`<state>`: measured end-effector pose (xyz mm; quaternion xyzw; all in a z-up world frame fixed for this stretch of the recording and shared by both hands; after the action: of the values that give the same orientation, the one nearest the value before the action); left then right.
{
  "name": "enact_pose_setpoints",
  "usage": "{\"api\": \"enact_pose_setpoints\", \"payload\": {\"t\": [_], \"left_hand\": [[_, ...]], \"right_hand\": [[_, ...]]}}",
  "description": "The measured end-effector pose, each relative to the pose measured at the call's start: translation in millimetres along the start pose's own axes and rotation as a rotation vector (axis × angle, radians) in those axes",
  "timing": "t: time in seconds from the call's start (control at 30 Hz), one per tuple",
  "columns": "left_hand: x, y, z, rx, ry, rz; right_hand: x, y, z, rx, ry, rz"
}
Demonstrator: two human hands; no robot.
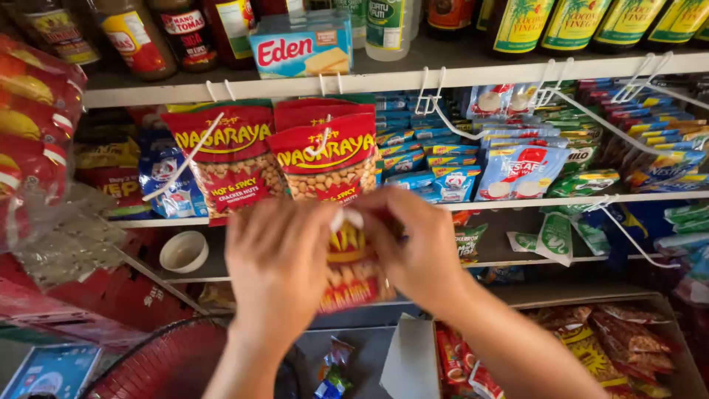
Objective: The person takes various snack packets from a cardboard box on the floor and hangs them on metal hooks on a shelf. They handle multiple types of snacks, including cracker nuts and hot sauce packets, arranging them in rows.
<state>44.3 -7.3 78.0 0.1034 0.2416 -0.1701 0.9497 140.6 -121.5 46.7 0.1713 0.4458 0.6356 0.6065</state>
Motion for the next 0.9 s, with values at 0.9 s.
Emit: {"api": "enact_pose_setpoints", "payload": {"t": [0.9], "left_hand": [[67,98,5,-0.214,-0.089,-0.196]], "right_hand": [[36,-25,89,-0.017,-0.001,-0.078]]}}
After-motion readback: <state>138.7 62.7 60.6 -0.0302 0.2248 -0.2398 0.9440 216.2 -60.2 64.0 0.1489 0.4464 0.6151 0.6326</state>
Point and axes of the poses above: each hand's wrist, its own z-axis towards the middle knuckle, its own x-axis out of the palm, y = z × x, the point moved 9 cm from there along z, towards the middle knuckle, and after that the axes turned 12 degrees about x, right-handed, at the moved point
